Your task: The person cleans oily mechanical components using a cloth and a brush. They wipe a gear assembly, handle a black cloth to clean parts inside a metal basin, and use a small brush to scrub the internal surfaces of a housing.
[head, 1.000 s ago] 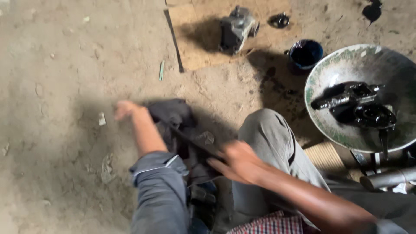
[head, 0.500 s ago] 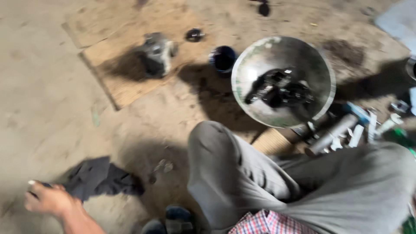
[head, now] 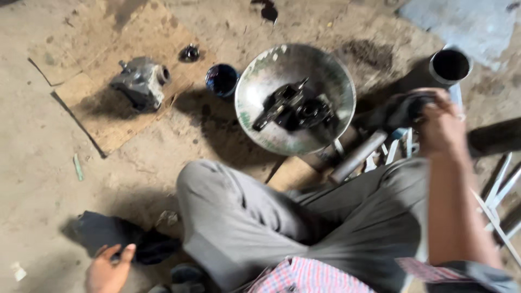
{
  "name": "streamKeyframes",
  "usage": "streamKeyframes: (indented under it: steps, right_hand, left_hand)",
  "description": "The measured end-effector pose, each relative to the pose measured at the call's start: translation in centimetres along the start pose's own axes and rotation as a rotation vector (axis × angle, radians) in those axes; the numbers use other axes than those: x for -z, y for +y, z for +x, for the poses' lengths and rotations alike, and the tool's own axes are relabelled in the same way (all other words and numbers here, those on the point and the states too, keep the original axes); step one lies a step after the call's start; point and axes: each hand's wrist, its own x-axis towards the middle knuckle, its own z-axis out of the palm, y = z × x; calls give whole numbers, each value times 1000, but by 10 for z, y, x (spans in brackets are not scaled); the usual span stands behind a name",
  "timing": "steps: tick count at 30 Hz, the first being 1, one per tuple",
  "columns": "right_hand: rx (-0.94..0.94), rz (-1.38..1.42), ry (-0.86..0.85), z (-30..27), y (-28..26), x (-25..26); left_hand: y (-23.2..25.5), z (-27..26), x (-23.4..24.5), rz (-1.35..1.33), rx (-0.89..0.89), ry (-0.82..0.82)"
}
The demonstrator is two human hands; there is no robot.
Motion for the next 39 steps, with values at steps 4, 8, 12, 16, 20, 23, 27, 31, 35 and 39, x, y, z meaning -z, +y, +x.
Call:
streamKeyframes:
  steps: [4, 8, 12, 16, 20, 23, 27, 31, 35, 39]
  right_hand:
    - [256, -90, -10, 31, 2, -54]
    - [1, 454, -16, 72, 35, -90]
    - [156, 279, 92, 87, 83, -98]
    - [-83, 454, 131, 81, 103, -79]
    - [21, 251, 217, 78, 102, -64]
    - [9, 235, 184, 74, 90, -66]
    - [-147, 640, -151, 79, 83, -89]
    - [464, -45, -266, 86, 99, -108]
    - [149, -648, -119, 76, 105, -108]
    - [-5, -841, -229, 60, 73, -107]
  left_hand:
    - [93, -37, 61, -353, 153, 161]
    - [263, -55, 107, -751, -327, 570]
    - [444, -70, 64, -1005, -297, -99]
    - [592, -57, -47, -749, -197, -476]
    - [656, -35, -129, -770, 57, -154]
    - [662, -15, -165, -1054, 431, -257]
    - [664, 17, -214, -1337, 579, -489]
    - [659, 29, -239, -1551, 787, -423]
    - [646, 19, -231, -1600, 813, -527]
    - [622, 20, -214, -1641, 781, -650]
